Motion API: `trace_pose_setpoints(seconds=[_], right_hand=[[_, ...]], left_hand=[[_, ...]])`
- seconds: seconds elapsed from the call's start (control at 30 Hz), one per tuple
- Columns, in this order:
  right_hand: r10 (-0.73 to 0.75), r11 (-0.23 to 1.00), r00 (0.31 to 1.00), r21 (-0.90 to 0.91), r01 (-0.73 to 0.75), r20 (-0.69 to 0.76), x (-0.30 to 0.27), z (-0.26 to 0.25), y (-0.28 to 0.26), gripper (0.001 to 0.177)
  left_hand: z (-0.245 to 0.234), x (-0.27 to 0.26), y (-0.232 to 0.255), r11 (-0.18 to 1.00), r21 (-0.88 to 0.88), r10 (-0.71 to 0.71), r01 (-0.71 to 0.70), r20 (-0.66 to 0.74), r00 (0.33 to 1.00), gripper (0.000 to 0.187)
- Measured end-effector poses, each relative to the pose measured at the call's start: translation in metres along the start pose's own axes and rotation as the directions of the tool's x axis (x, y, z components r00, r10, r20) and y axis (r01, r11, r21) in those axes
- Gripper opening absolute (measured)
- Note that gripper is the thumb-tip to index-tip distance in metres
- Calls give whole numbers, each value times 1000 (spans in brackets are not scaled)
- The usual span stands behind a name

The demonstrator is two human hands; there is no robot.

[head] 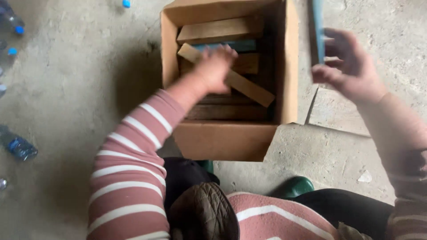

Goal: The person picks up various pieces of wood from a pile on the floor and places them into a cardboard box. The person arranges the wood pieces inside the box, stacking them neatly.

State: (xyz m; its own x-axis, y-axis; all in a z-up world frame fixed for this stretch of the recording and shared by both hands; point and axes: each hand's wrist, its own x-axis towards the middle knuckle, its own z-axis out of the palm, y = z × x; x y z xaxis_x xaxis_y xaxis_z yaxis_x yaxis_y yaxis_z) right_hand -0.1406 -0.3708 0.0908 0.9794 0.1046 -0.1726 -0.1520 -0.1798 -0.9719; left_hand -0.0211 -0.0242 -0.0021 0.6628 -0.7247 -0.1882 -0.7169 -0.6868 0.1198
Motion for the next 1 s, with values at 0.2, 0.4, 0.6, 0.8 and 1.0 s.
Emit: trace_pose_setpoints(seconds=[0.2, 0.4, 0.6, 0.8, 1.0], right_hand=[[-375, 544, 840, -640, 542, 393, 20, 93, -23, 78], [-76, 414, 829, -738, 532, 555, 28, 179, -6, 81], [-240, 607, 696, -455, 652, 677, 28, 169, 29, 46], [-332, 626, 852, -580, 520, 405, -6, 65, 8, 27], [-50, 720, 996, -693, -16, -75, -42, -65, 104, 31]], left_hand=[[-87, -40, -56, 926, -280, -314, 251, -205, 927, 53], [-83, -54, -45, 891, -355, -347, 282, -133, 928, 46], [-69, -64, -36, 930, -292, -240, 223, -25, 970, 44], [-74, -60, -17, 936, -305, -172, 176, 38, 984, 41], [-77, -44, 21, 933, -316, 141, -170, -113, 983, 37]])
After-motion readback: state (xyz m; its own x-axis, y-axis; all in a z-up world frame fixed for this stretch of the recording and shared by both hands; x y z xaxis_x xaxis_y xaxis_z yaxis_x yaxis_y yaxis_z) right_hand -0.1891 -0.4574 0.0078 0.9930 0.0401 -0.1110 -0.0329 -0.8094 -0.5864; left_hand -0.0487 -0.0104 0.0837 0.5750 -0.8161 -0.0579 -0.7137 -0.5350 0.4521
